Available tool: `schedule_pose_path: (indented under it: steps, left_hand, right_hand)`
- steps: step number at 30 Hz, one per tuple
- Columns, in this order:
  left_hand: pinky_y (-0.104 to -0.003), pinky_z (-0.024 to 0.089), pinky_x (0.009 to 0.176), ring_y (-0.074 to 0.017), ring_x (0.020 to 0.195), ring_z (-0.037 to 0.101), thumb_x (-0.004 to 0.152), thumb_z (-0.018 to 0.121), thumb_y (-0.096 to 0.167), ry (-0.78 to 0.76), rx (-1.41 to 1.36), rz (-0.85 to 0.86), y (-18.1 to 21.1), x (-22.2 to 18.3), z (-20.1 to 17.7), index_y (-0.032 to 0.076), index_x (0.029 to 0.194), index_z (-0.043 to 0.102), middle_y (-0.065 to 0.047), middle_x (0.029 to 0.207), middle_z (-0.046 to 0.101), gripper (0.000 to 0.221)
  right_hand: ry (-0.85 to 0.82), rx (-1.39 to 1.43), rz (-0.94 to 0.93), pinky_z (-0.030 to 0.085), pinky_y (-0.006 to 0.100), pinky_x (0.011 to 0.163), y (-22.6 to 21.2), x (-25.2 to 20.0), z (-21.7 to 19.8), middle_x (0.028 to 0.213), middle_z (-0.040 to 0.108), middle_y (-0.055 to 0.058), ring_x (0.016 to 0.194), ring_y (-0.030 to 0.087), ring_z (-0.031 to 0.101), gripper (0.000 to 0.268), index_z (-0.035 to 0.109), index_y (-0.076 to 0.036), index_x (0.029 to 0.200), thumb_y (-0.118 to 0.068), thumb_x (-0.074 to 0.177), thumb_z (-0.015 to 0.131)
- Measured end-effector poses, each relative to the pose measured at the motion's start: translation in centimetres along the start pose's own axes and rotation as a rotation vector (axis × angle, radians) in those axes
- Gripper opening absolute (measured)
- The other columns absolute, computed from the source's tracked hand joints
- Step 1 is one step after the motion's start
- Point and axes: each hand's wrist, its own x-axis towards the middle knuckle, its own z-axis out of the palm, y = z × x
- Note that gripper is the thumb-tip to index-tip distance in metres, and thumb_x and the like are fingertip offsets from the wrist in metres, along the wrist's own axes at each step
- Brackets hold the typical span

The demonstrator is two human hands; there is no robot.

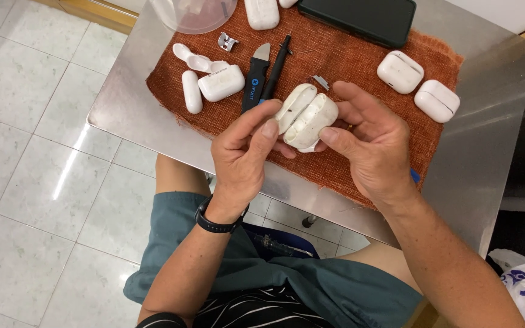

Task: Disassembling and inspecting AirPods charging cases on a repair bench using small hand tools.

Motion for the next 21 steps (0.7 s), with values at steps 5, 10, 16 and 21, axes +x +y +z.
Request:
schedule_pose_path:
  steps: [5, 10, 16, 21]
  left_hand:
    - [-0.032, 0.068, 0.065, -0.0313, 0.07, 0.077, 0.104, 0.064, 0.019, -0.028, -0.023, -0.014, 0.1, 0.0, 0.0, -0.001, 0.133, 0.062, -0.021, 0.106, 0.074, 0.035]
    - [-0.033, 0.07, 0.067, -0.0306, 0.073, 0.076, 0.103, 0.065, 0.016, -0.057, -0.055, -0.023, 0.3, 0.1, 0.2, -0.003, 0.136, 0.059, -0.022, 0.109, 0.073, 0.039]
    - [-0.035, 0.072, 0.068, -0.0288, 0.077, 0.076, 0.105, 0.063, 0.019, -0.087, -0.067, 0.014, 0.6, 0.3, 0.5, -0.002, 0.134, 0.062, -0.019, 0.113, 0.072, 0.035]
    - [-0.032, 0.068, 0.066, -0.0298, 0.075, 0.076, 0.108, 0.057, 0.021, -0.113, -0.056, 0.02, 0.9, 0.4, 0.6, -0.001, 0.133, 0.061, -0.023, 0.092, 0.072, 0.034]
  right_hand:
    - [-0.022, 0.052, -0.002, 0.068, 0.032, 0.073, 0.2, 0.1, -0.3, 0.119, 0.071, 0.018, 0.099, 0.025, 0.072, 0.054, 0.056, -0.004, 0.144, -0.002, 0.092, 0.073]
    - [-0.043, 0.178, 0.115, 0.067, 0.031, 0.068, 0.3, 0.2, -0.8, 0.121, 0.072, 0.015, 0.096, 0.025, 0.072, 0.047, 0.06, -0.008, 0.142, -0.006, 0.096, 0.071]
    - [-0.149, 0.341, 0.188, 0.063, 0.032, 0.073, 1.0, 0.3, -1.8, 0.127, 0.071, 0.008, 0.103, 0.023, 0.069, 0.039, 0.065, -0.016, 0.14, -0.006, 0.102, 0.067]
    - [-0.157, 0.38, 0.212, 0.064, 0.032, 0.072, 1.2, 0.3, -2.0, 0.119, 0.073, 0.015, 0.089, 0.026, 0.072, 0.038, 0.065, -0.016, 0.14, -0.005, 0.104, 0.065]
